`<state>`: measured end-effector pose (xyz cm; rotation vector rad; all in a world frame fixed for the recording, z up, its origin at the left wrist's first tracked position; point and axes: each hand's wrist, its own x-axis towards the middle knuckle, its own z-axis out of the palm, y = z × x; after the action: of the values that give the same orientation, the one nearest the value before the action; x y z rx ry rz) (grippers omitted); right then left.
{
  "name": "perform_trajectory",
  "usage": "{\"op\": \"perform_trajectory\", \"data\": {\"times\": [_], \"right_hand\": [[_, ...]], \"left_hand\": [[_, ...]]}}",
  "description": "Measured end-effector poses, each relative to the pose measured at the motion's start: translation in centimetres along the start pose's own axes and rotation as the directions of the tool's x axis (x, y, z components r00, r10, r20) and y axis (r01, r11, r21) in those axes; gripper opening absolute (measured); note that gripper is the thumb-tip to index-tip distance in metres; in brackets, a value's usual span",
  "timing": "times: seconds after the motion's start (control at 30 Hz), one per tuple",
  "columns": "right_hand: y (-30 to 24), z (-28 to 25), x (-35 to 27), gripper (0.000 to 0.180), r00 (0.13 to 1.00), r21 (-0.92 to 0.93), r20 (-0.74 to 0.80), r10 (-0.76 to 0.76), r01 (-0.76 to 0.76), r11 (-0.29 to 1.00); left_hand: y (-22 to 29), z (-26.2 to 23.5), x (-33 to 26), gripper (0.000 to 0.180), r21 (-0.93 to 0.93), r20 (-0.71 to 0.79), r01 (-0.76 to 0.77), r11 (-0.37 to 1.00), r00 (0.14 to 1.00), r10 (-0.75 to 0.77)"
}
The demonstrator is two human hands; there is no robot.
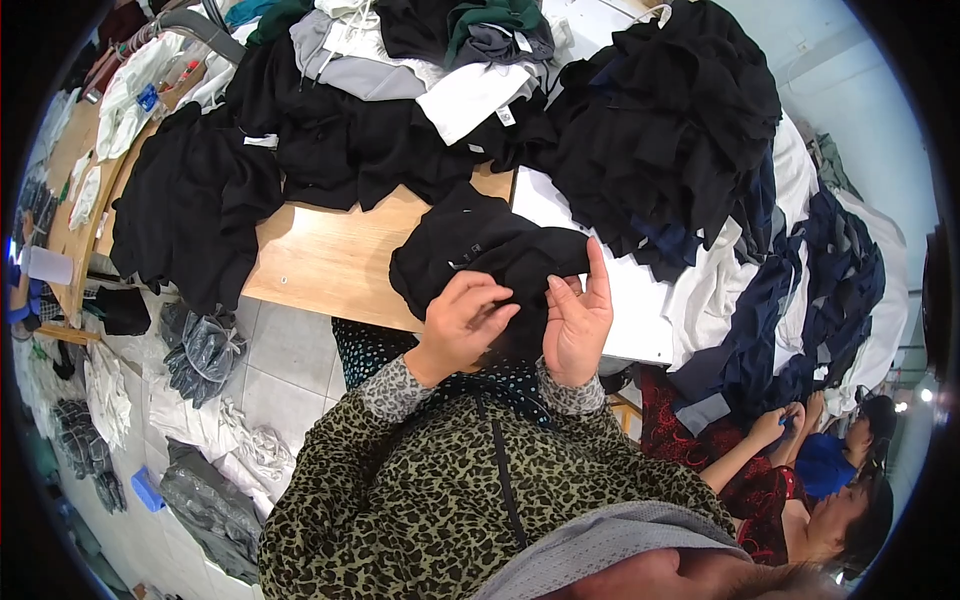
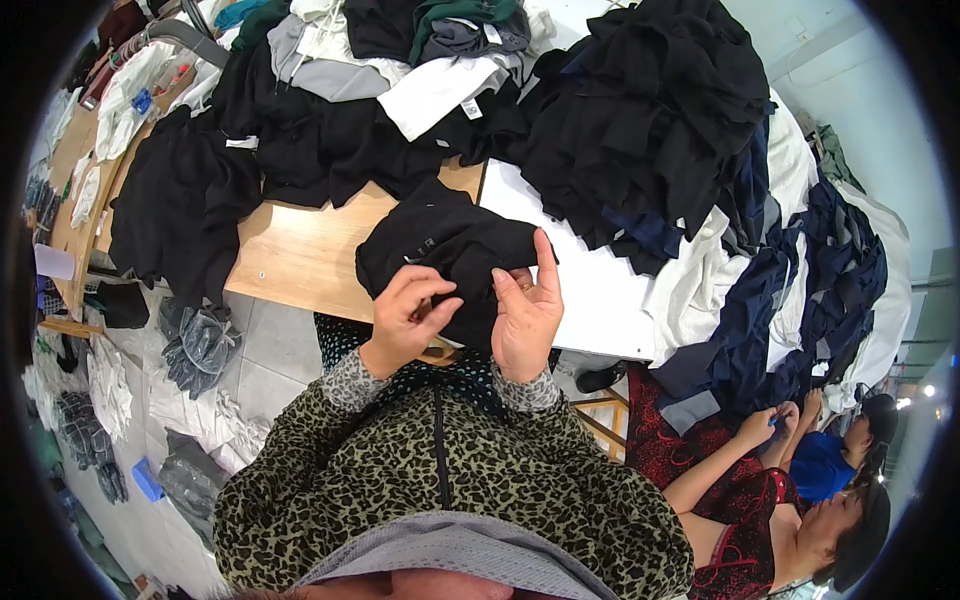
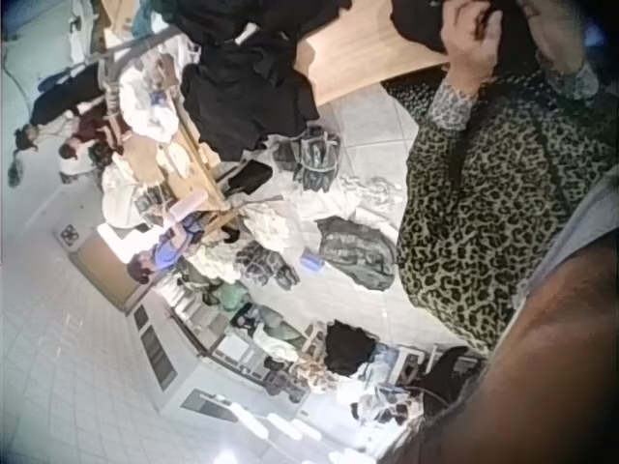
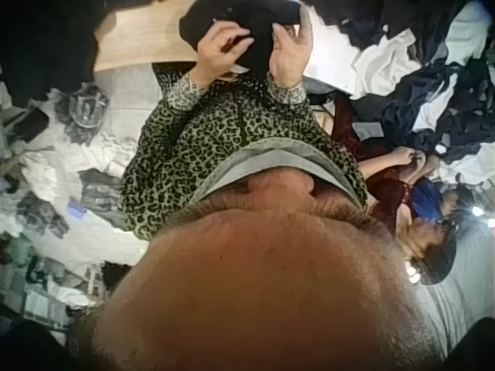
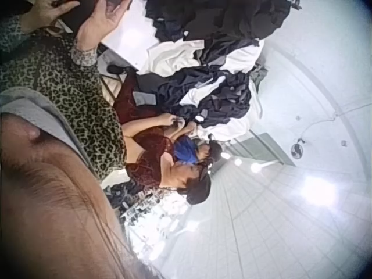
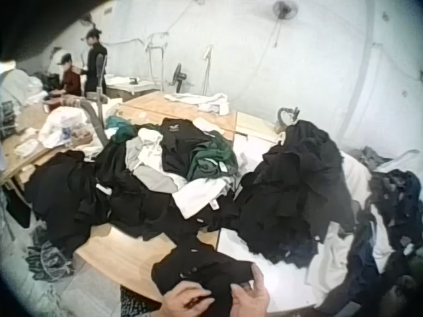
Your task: Trimming excess threads and inspecting black textile garments using small scissors.
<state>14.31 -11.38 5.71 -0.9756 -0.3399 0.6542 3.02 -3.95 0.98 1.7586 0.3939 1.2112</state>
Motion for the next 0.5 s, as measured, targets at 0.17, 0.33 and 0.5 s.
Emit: {"op": "perform_trajectory", "data": {"times": [0.17,0.33,0.5], "right_hand": [[0.8,-1.6,-0.1,0.055,0.999,-0.128,0.036,-0.041,0.045,0.991],[-0.4,-0.8,0.0,0.049,0.996,-0.029,0.071,0.050,-0.048,0.998],[-0.3,-0.7,0.6,0.046,0.991,0.012,0.066,0.118,-0.119,0.993]], "left_hand": [[1.5,-0.1,3.7,0.022,-0.116,0.144,0.180,0.977,0.976,-0.162],[1.2,-0.2,4.7,0.024,-0.417,0.391,0.650,0.636,0.759,-0.520],[0.6,-0.8,4.3,0.031,-0.278,0.400,0.680,0.679,0.724,-0.561]]}}
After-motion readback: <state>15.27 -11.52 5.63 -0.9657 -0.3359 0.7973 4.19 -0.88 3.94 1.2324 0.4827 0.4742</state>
